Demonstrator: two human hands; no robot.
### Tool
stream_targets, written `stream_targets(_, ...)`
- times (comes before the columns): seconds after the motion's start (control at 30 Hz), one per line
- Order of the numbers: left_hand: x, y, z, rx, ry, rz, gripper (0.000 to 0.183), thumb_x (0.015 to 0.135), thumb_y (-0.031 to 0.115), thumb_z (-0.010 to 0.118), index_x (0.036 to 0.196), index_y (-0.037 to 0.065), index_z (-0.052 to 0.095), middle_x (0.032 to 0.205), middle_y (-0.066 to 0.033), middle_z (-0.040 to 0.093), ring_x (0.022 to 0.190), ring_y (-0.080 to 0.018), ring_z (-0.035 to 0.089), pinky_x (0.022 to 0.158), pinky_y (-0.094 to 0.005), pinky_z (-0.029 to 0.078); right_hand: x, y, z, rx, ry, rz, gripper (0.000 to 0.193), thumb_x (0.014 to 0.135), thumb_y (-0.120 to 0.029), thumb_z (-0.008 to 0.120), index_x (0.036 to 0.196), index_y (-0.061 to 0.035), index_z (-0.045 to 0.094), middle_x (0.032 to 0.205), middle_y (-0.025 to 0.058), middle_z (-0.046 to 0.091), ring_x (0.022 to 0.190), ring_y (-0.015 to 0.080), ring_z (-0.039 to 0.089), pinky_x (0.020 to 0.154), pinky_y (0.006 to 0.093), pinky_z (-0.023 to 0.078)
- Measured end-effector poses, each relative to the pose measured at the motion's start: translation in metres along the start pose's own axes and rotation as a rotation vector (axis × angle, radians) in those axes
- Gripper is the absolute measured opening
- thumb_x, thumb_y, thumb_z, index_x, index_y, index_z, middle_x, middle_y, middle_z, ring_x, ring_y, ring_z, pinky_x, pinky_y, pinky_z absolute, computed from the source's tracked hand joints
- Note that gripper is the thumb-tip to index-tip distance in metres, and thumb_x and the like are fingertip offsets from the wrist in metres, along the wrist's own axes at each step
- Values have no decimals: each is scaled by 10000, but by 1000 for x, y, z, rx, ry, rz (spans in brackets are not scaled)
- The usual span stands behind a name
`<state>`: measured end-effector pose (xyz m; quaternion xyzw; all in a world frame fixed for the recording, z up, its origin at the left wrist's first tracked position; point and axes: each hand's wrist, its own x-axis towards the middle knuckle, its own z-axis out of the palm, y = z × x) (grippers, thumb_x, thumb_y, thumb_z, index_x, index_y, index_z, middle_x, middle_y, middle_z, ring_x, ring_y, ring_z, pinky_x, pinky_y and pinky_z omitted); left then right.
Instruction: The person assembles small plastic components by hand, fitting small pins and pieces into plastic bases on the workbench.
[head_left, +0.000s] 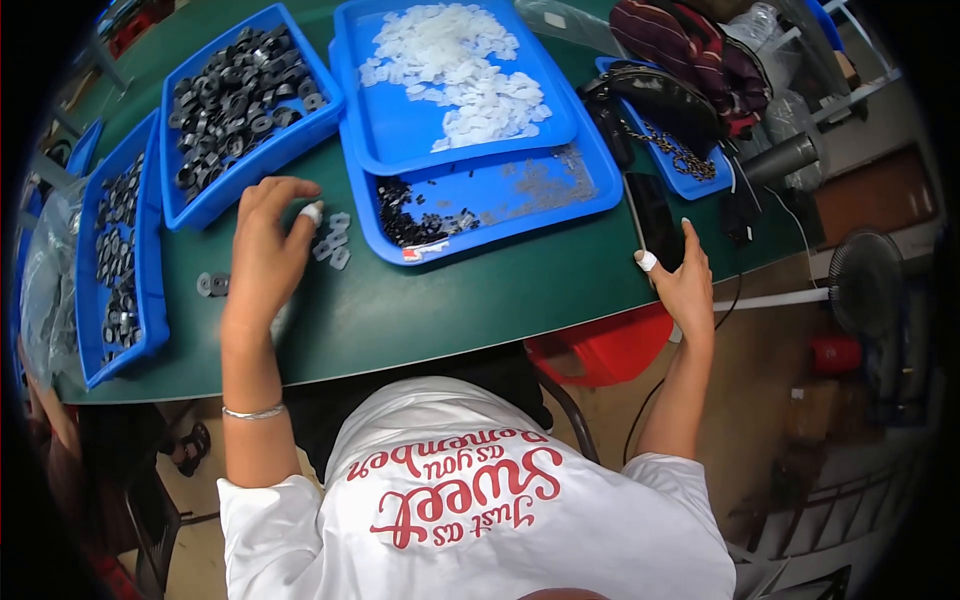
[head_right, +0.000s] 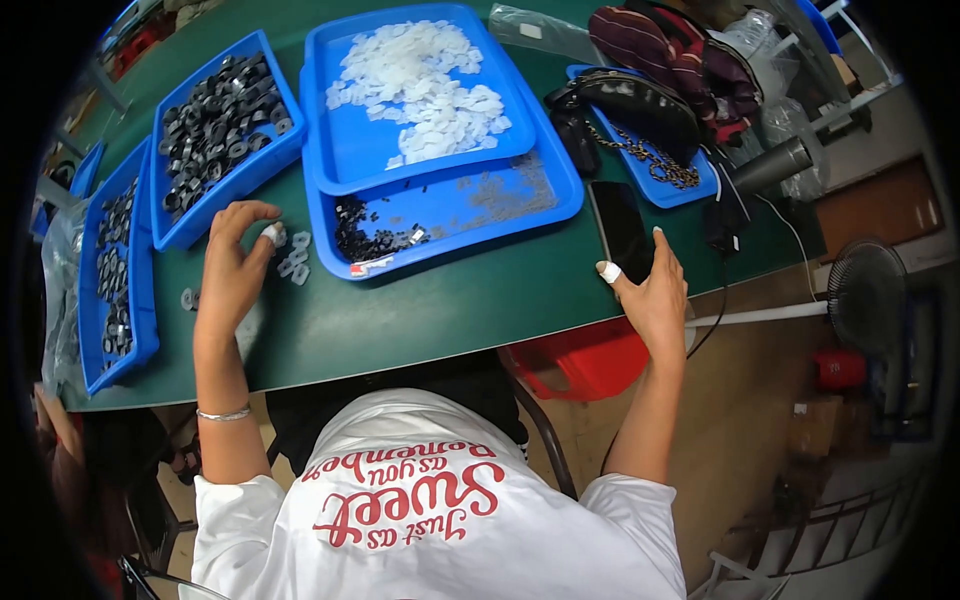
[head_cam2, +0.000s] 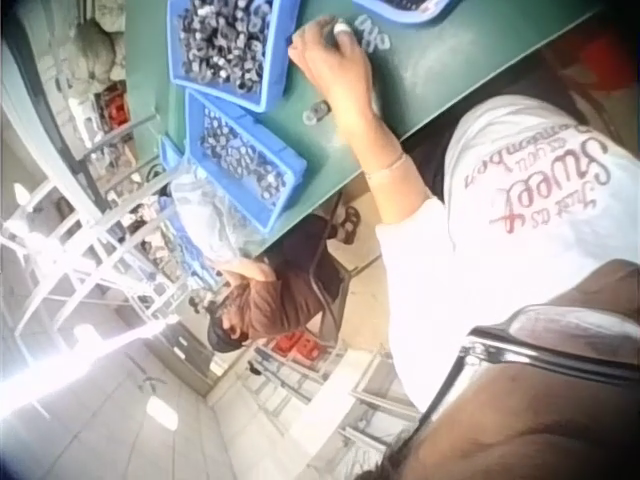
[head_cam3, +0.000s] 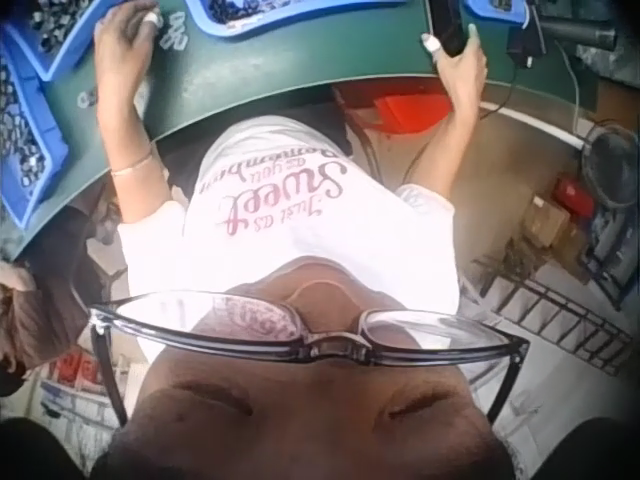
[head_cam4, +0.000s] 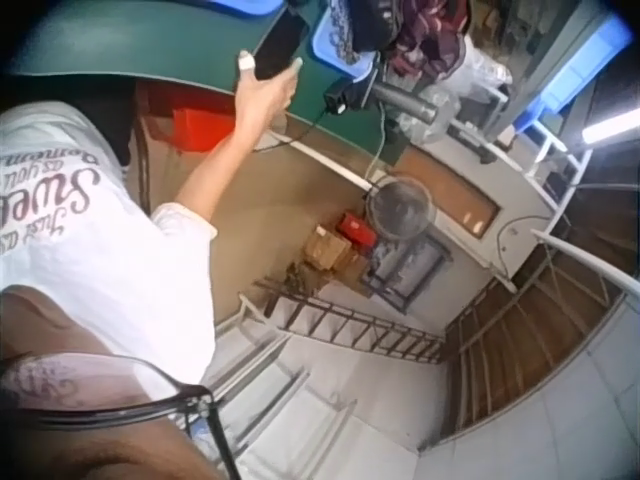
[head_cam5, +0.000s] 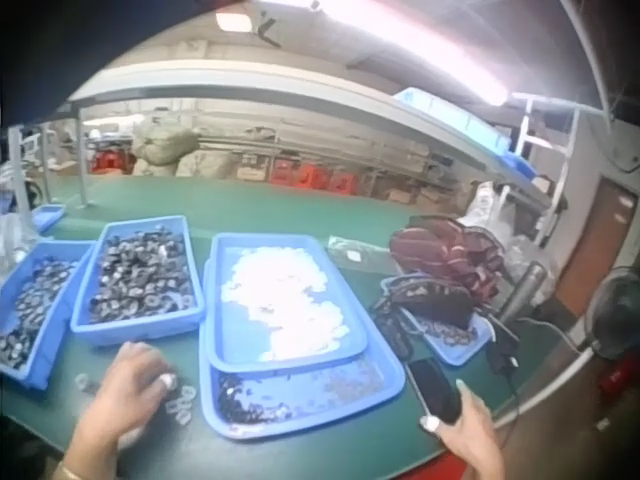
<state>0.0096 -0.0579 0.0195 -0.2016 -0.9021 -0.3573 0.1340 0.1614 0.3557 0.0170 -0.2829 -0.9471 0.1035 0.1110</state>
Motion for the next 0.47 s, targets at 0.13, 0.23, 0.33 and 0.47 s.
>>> stream_targets(0.13,-25,48,20,-357,51,21,105,797,8,596,891,19,644,890,-107,622,871,-252,566,788,-347,436,3,-11,11,-10,102,-49,752,753,-421,725,1297,16,444,1220,228,540,1165,365,473,984,449,365)
stream_targets(0.23,-59,91,44,-734,-314,98,89,845,58,593,911,40,650,870,-104,629,845,-235,587,751,-353,469,2,-5,16,-24,169,-60,714,764,-385,716,1288,19,446,1169,234,556,1122,380,493,957,439,393)
stream_targets(0.33,-88,120,69,-1110,-756,85,104,866,74,572,936,17,624,857,-75,623,739,-161,584,680,-292,475,-3,-19,12,-60,166,-8,753,745,-360,719,1314,22,407,1190,249,536,1123,382,494,957,445,398)
stream_targets(0.47,-102,132,118,-1298,-1175,-153,221,922,163,557,1107,50,600,1030,-95,634,975,-138,572,907,-273,421,-25,-43,-7,-59,83,74,794,741,-352,718,1379,-58,346,1256,244,489,1179,374,474,972,440,393)
